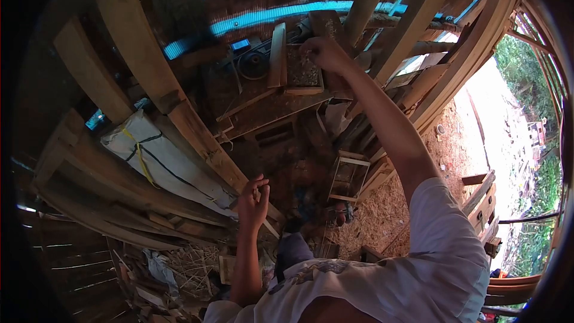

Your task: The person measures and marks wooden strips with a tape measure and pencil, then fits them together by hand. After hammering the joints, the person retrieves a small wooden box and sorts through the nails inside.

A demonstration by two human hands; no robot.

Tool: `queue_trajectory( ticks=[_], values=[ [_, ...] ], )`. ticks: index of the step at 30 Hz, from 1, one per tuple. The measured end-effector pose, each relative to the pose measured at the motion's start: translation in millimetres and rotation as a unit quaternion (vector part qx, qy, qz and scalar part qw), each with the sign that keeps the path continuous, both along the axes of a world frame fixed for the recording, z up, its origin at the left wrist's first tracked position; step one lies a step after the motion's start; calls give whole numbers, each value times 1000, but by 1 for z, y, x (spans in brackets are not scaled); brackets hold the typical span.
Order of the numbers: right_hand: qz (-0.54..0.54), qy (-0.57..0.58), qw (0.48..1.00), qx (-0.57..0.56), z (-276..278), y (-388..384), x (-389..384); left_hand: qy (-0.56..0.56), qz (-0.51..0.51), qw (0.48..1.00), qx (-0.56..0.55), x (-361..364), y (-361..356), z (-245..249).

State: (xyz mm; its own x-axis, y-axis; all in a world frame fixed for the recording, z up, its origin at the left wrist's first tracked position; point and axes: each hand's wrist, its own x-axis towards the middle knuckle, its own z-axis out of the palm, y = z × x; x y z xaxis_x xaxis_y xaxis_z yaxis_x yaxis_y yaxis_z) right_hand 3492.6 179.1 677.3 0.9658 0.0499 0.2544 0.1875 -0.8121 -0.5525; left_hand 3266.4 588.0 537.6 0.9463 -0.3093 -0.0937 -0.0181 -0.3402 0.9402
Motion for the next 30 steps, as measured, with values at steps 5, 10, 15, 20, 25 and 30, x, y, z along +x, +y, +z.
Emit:
queue_trajectory(
  ticks=[5,10,15,20,25,30],
  values=[
    [-9,-34,999,-10,-1,28,-40,28,0,1000,-2,-2,4,9],
    [14,-56,986,-156,-35,65,-94,20,1,1000,13,-4,9,7],
    [-2,-107,980,-165,-49,72,-94,14,17,1000,6,-6,3,15],
    [-7,-81,984,-158,-45,84,-120,23,12,1000,-12,-8,2,8],
    [-22,-133,982,-135,-58,92,-142,26,2,999,-45,-10,-7,9],
    [-9,-139,984,-112,-60,95,-171,53,-1,996,-68,-5,-22,15]
  ],
)
